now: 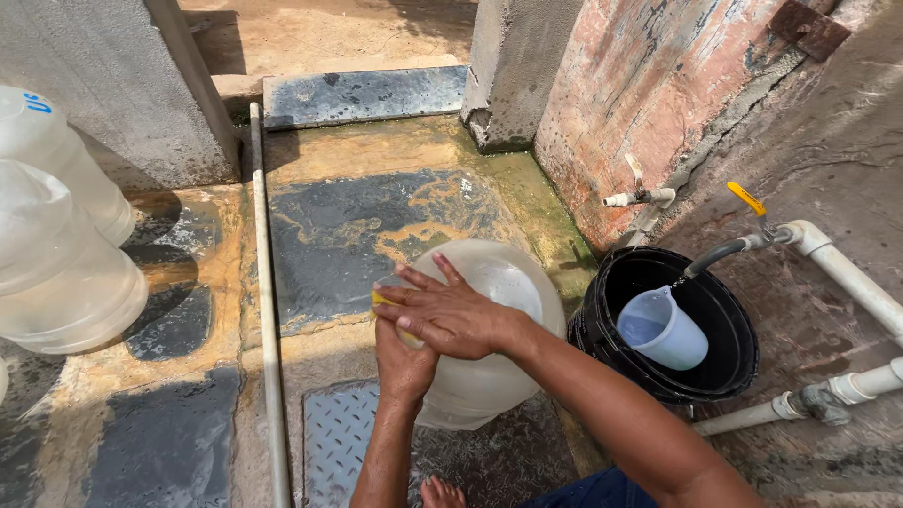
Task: The person scrubs the exterior of large plastic water jugs using a yellow sponge and soapy water, then rinses them with water poured from a pitcher.
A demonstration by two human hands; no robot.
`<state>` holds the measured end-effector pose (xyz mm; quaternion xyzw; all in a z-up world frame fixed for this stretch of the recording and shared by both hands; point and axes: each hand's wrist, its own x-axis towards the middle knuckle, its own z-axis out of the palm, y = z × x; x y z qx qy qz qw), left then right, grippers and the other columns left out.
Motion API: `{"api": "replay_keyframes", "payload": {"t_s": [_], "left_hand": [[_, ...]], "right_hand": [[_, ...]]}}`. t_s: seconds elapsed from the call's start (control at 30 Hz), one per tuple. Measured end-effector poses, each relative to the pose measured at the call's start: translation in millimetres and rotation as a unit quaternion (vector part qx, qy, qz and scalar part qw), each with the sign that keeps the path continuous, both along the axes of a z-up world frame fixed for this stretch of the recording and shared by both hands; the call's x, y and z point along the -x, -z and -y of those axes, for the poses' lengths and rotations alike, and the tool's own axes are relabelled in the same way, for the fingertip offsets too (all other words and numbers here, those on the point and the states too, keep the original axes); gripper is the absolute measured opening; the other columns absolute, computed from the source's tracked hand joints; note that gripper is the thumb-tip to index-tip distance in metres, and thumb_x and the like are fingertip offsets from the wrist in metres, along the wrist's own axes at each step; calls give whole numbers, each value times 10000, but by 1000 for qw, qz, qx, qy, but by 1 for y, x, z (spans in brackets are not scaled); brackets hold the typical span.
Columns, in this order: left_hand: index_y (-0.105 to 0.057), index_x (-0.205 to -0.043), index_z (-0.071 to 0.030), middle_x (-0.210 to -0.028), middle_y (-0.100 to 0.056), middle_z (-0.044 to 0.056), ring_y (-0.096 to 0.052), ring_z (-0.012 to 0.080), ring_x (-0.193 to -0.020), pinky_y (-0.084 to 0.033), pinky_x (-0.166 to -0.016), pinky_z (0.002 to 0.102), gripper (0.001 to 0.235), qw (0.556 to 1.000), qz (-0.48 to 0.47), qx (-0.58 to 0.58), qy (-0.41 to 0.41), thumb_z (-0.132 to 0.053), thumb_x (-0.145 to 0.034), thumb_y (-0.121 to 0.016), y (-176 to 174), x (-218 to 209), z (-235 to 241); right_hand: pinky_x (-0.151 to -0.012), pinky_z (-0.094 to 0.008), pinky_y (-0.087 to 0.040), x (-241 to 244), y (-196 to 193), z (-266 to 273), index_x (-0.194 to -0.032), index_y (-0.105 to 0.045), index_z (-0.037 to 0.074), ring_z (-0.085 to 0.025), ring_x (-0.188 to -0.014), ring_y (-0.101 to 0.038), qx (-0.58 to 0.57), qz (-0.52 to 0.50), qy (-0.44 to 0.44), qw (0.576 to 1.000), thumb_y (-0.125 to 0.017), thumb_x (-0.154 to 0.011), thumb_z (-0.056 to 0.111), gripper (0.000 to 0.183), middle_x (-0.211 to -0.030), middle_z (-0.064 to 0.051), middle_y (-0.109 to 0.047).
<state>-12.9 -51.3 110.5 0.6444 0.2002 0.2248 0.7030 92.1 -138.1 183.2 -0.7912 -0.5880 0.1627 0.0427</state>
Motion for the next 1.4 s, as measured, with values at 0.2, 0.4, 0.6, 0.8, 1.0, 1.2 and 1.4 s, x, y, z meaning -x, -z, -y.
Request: {"api": "replay_keyframes", "payload": {"t_s": [0.2,0.4,0.6,0.8,1.0,1.2,1.4], "left_hand": [[-288,-1561,-39,-1543,-416,209,-510,330,-1364,-473,-1076,449,1024,999,-40,-8,-36,-198,-703,-824,6,11,-1],[-264,-1554,-41,-1512,-333,211,-425,362,-1397,-408,-1119,478,987,986,-78,-11,-149,-298,-775,-813,14,13,22],[-434,-1421,-89,-1420,-406,224,-390,463,-1376,-282,-1120,609,867,834,-48,-523,-170,-404,-740,-868,-26,49,12],[-400,-1508,-57,-1488,-490,224,-439,386,-1376,-337,-1115,538,1006,853,-135,-483,142,-449,-718,-886,-67,-29,-27],[-296,-1530,66,-1483,-471,279,-501,412,-1366,-426,-1103,464,1024,929,-80,-346,106,-328,-735,-808,-39,-25,-21],[-380,-1519,-6,-1517,-466,273,-456,415,-1411,-374,-1144,499,865,934,-105,-341,18,-326,-815,-767,-27,-10,-33],[-334,-1555,52,-1548,-350,352,-304,523,-1449,-259,-1142,603,850,899,-87,-428,-16,-333,-904,-721,-30,23,-1]], "right_hand": [[-1197,-565,-191,-54,-13,52,-1574,-348,312,-293,-1512,-325,-40,120,229,965,-305,-1045,442,547,-1635,-9,-355],[-1204,-420,-337,-68,44,137,-1536,-427,92,-333,-1460,-448,-216,-83,346,909,-416,-1069,394,556,-1553,-198,-474],[-1210,-400,-310,-73,52,133,-1476,-490,39,-324,-1477,-421,-241,-75,374,893,-409,-1063,356,527,-1540,-196,-501],[-1226,-600,-81,-45,9,84,-1516,-445,174,-279,-1515,-291,-81,63,347,932,-325,-1038,368,529,-1578,-54,-453],[-1224,-653,-76,-18,5,33,-1530,-417,150,-307,-1503,-341,-135,150,179,963,-393,-1058,360,517,-1583,-57,-430],[-1178,-512,-286,-11,8,113,-1557,-271,-27,-400,-1473,-358,-177,8,322,930,-385,-1050,308,618,-1611,-260,-325],[-1220,-469,-232,-4,29,137,-1553,-240,-94,-465,-1519,-256,-236,-44,328,914,-392,-1081,298,632,-1603,-347,-276]]}}
